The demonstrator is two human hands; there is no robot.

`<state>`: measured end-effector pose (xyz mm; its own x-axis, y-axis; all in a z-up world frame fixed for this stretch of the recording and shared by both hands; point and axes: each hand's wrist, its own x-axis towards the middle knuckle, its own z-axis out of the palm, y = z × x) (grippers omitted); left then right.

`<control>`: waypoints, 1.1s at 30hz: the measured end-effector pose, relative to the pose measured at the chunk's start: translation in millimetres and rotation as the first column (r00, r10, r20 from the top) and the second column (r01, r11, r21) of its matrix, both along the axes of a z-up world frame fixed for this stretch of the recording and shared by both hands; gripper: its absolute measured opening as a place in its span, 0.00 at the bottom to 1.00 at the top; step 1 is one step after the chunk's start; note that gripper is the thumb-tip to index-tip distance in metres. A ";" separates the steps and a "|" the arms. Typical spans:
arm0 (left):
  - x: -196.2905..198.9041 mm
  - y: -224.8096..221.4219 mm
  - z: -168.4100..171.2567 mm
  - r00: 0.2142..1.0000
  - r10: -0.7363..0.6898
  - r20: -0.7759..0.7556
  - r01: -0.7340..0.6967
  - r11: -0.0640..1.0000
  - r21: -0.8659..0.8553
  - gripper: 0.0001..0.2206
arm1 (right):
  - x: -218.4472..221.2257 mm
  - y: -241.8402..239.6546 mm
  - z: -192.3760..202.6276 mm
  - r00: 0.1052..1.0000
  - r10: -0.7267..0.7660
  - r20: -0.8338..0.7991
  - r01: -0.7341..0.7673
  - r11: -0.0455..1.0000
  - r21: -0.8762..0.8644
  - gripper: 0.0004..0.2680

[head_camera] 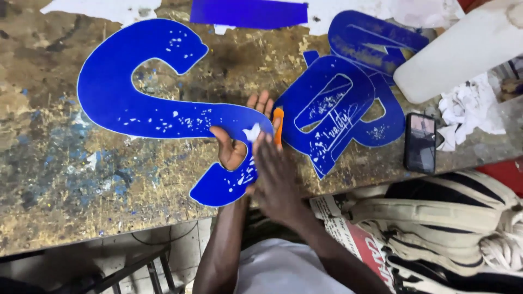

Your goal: Trimming excess material from the edges of blue acrylic letters using a utility knife and cleaning the surfaces with a solvent and cloth.

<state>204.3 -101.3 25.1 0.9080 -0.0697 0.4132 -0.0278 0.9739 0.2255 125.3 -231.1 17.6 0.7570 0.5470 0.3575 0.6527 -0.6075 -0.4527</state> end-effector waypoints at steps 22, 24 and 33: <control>49.3 28.7 -87.8 1.000 0.011 -0.008 -0.010 0.997 0.074 0.42 | -6.2 -7.3 -17.4 0.968 0.123 0.218 -0.128 0.992 0.009 0.30; 31.8 19.0 -72.2 0.994 0.108 -0.033 -0.106 0.993 0.053 0.38 | -34.1 5.4 -26.1 0.978 0.182 0.105 -0.194 0.974 0.114 0.37; 25.1 17.5 -80.3 0.986 0.143 0.087 -0.148 0.988 0.050 0.35 | -1.7 -34.7 -10.0 0.983 0.128 0.130 -0.127 0.992 -0.015 0.34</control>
